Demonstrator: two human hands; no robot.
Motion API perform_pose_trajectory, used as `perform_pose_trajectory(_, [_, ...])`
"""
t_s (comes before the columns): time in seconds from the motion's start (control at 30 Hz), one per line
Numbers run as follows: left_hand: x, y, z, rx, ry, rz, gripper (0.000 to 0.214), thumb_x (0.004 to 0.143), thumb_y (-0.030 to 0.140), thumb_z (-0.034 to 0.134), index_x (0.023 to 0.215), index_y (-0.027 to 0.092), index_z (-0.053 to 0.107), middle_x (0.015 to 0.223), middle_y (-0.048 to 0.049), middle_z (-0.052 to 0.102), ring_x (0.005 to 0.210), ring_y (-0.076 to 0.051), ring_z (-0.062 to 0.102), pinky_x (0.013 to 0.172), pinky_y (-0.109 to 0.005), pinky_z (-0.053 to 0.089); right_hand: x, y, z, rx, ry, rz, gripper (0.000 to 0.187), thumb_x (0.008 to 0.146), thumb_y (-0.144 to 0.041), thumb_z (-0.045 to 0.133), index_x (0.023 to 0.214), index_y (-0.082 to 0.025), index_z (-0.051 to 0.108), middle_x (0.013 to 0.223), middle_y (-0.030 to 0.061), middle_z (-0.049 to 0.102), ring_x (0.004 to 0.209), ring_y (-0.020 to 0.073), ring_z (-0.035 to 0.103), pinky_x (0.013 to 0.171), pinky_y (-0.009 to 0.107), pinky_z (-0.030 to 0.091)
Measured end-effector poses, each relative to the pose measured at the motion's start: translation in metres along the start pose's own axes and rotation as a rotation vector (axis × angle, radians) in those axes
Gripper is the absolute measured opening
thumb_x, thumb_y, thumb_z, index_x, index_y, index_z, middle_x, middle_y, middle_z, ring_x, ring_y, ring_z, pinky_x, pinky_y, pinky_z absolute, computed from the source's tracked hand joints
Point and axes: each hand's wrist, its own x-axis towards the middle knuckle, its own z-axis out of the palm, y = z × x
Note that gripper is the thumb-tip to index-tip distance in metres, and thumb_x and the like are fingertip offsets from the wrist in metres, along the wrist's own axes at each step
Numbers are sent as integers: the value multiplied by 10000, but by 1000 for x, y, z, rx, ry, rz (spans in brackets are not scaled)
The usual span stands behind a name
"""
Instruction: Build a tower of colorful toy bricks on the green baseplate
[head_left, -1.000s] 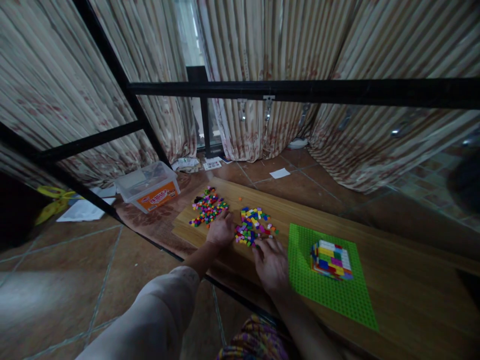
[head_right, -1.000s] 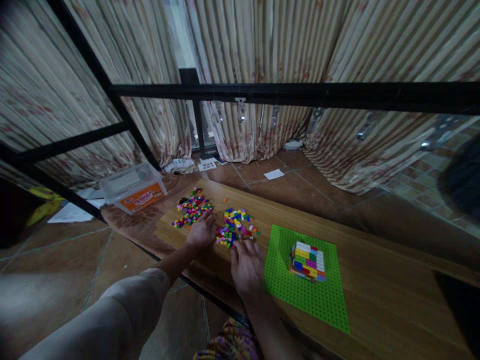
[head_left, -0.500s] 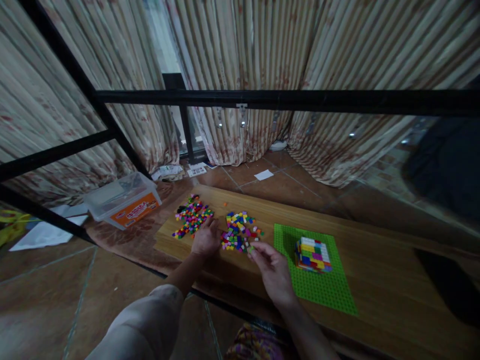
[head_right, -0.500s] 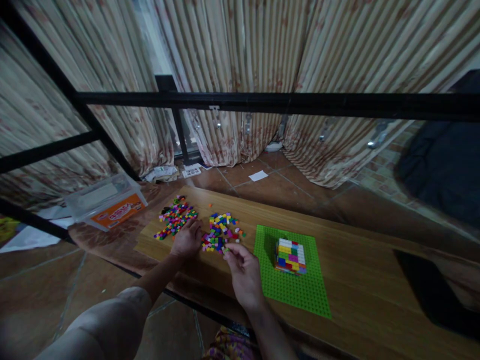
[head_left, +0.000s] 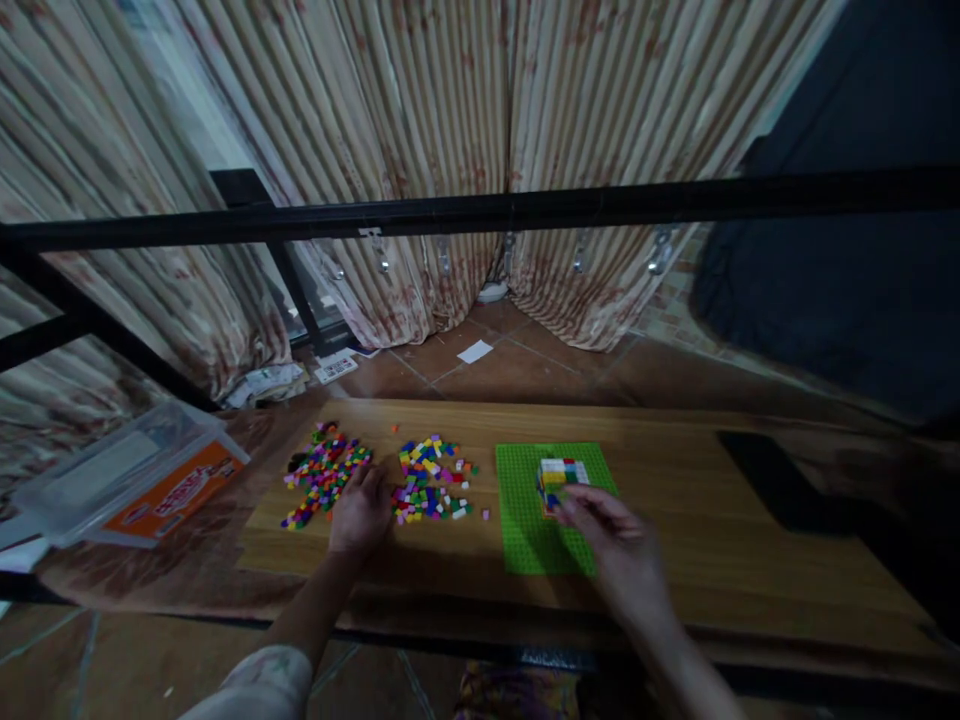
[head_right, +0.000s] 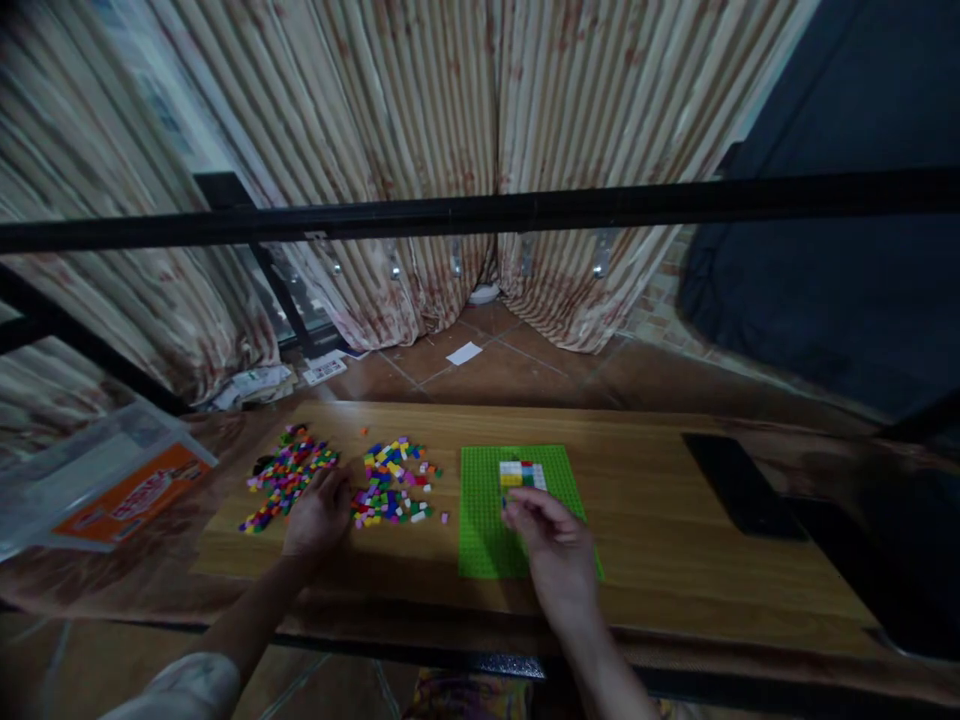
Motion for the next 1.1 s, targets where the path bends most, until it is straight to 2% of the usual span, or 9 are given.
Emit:
perform_pose_trajectory(0.17, [1,3,-3,14,-7,-7,251,889,248,431,1040,189,621,1085,-81,633,951,-204,641,770,-283,509,17,-7,-24,22,93,-36,335,585,-368,823,877,-237,725,751,-8,688,676,143,627,675,304,533])
perform_pose_trajectory(0.4, [2,2,-4,46,4,3,254,882,225,433,1042,194,628,1092,-88,633,893,-206,638,722,-295,501,38,-1,-40,-70,150,-86,352,565,-423,813,839,-222,726,783,19,705,726,174,631,707,338,525])
perform_pose_trajectory(0.5, [2,0,-2,52,5,7,244,891,233,432,1024,193,633,1071,-86,637,883,-202,636,705,-289,495,55,0,-46,-151,95,-127,336,605,-451,779,846,-221,735,825,32,718,768,184,635,759,356,510])
perform_pose_trajectory(0.7, [3,-2,-2,44,-4,16,238,893,246,440,1023,182,628,1063,-86,631,858,-197,633,682,-286,487,86,7,-50,-300,-98,-146,304,661,-427,740,900,-239,751,989,45,715,921,208,636,825,356,483])
perform_pose_trajectory(0.83, [3,0,-3,41,-4,7,237,893,238,443,1029,191,631,1046,-77,632,846,-189,629,681,-283,478,93,14,-49,-288,-208,-109,318,654,-425,747,910,-236,752,960,34,714,887,197,642,813,352,494])
perform_pose_trajectory(1.1, [2,1,-4,64,-10,13,252,896,237,424,1048,196,620,1082,-78,622,840,-191,637,662,-275,476,94,12,-47,-242,-238,-21,316,633,-415,766,894,-237,751,887,14,729,778,166,646,765,330,495])
